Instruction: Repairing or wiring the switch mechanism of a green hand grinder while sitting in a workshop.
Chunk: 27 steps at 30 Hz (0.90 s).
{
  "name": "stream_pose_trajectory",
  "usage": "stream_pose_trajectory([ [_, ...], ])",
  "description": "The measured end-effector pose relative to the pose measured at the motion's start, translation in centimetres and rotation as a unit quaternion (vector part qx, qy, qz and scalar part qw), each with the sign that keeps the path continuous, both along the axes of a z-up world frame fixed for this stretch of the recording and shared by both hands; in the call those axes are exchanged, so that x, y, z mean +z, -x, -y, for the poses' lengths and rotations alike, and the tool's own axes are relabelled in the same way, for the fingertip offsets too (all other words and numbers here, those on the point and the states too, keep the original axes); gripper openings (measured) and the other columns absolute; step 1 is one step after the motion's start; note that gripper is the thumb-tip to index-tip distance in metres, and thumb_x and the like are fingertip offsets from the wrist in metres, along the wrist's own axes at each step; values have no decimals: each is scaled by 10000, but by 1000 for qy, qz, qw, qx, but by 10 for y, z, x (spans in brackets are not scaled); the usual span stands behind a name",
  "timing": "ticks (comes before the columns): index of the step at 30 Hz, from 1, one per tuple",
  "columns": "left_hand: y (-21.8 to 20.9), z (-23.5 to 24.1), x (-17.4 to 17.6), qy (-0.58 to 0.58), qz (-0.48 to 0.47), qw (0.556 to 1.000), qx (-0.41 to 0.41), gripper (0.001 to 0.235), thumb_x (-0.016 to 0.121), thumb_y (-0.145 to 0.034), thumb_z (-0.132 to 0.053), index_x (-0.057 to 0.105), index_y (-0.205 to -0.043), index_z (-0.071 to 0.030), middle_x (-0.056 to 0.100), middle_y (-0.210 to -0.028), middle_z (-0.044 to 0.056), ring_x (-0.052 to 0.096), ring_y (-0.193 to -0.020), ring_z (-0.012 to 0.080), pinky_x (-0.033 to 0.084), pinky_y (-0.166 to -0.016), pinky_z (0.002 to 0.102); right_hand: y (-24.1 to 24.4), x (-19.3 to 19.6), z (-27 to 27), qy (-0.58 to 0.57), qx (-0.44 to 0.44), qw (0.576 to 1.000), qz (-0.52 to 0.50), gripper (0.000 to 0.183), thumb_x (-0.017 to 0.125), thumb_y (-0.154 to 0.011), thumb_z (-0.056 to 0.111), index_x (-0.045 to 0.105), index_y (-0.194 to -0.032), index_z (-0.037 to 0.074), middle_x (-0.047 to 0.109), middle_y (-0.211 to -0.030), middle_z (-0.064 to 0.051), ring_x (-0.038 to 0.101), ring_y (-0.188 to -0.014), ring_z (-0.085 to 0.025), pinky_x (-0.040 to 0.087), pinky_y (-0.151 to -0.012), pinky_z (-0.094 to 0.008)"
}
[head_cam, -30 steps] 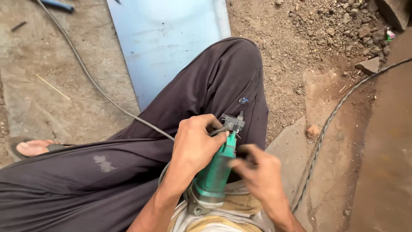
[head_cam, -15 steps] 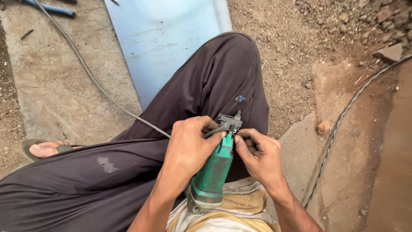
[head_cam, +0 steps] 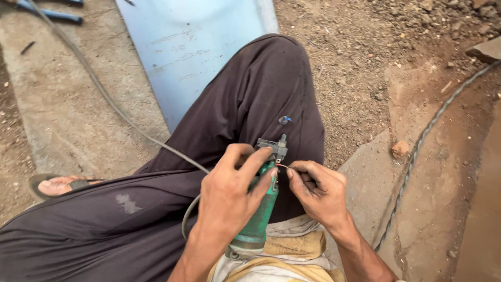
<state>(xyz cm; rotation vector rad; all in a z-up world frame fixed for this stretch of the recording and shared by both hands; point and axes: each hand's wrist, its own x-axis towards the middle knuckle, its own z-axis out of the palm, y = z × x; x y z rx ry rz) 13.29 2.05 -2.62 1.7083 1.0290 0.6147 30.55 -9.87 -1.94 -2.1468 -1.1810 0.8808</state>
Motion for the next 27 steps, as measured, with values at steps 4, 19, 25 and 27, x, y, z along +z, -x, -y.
stream_pose_trajectory([
  [4, -6, 13, -10, 65, -24, 998, -8, 325, 790, -853, -199, 724, -1150, -85, 653, -961, 95, 686, -828, 268, 540, -672, 393, -3, 2, -11, -39, 55, 996, 54, 86, 756, -906, -2, 716, -982, 0, 657, -735, -6, 501, -538, -22, 403, -480, -210],
  [19, -20, 24, -15, -41, -15, 998, 35, 419, 810, -777, -104, 679, -1174, -73, 582, -1253, 166, 608, -1088, 349, 498, -860, 458, -32, 5, -47, -130, 334, 923, 142, 250, 789, -840, -36, 637, -1036, -5, 648, -797, -103, 622, -632, -237, 478, -563, -355],
  [25, -22, 27, -18, -22, 0, 999, 42, 423, 813, -763, -68, 685, -1166, -65, 580, -1243, 174, 602, -1068, 353, 544, -853, 443, -22, 8, -24, -42, 152, 978, 137, 151, 751, -913, 19, 679, -1045, 6, 666, -787, -60, 616, -638, -156, 481, -555, -321],
  [27, -21, 30, -19, -9, 13, 998, 54, 414, 809, -762, -56, 685, -1156, -74, 581, -1250, 167, 609, -1081, 347, 557, -864, 435, -25, 13, -14, 26, 35, 994, 105, 108, 713, -964, 36, 702, -1067, 5, 709, -844, -37, 640, -689, -113, 509, -583, -293],
])
